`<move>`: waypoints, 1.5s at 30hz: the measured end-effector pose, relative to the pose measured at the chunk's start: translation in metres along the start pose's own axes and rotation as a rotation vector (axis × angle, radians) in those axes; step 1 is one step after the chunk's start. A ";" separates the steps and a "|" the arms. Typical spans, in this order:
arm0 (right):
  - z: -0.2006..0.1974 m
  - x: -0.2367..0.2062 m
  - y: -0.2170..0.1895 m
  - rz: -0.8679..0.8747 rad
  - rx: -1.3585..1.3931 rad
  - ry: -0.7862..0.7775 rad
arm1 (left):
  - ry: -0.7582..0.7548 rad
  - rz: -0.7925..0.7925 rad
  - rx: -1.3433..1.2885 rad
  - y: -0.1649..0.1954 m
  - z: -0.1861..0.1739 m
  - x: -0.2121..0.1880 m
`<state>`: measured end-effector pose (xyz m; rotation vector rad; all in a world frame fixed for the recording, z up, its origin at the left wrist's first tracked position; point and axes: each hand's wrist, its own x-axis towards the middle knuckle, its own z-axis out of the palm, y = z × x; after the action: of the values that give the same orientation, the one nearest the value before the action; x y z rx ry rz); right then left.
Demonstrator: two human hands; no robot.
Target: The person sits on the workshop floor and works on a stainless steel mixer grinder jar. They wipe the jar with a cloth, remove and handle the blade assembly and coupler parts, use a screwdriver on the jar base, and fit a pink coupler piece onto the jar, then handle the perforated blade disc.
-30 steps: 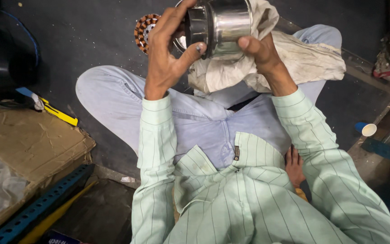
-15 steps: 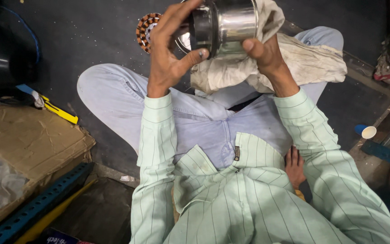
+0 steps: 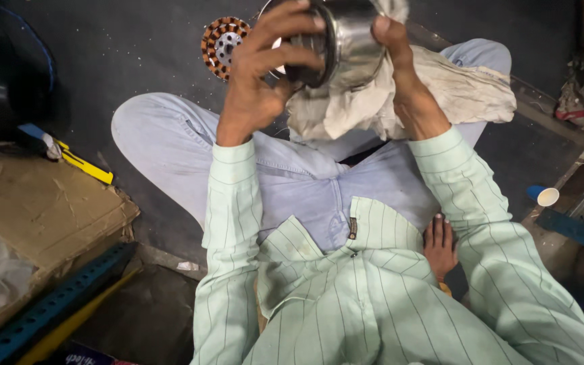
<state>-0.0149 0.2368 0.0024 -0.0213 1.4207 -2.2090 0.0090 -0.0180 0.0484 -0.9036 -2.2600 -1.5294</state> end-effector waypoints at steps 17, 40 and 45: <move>-0.011 0.003 0.033 -0.055 0.390 -0.019 | 0.044 -0.096 -0.096 0.007 0.005 0.001; -0.024 -0.013 0.035 -0.571 -0.470 0.006 | 0.088 -0.488 -0.239 -0.022 0.009 -0.012; -0.020 -0.016 0.025 -0.310 -0.257 0.025 | 0.098 -0.307 -0.404 -0.023 0.009 -0.015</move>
<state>0.0034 0.2522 -0.0245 -0.3243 1.8098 -2.2515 0.0074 -0.0209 0.0193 -0.5700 -2.1316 -2.1680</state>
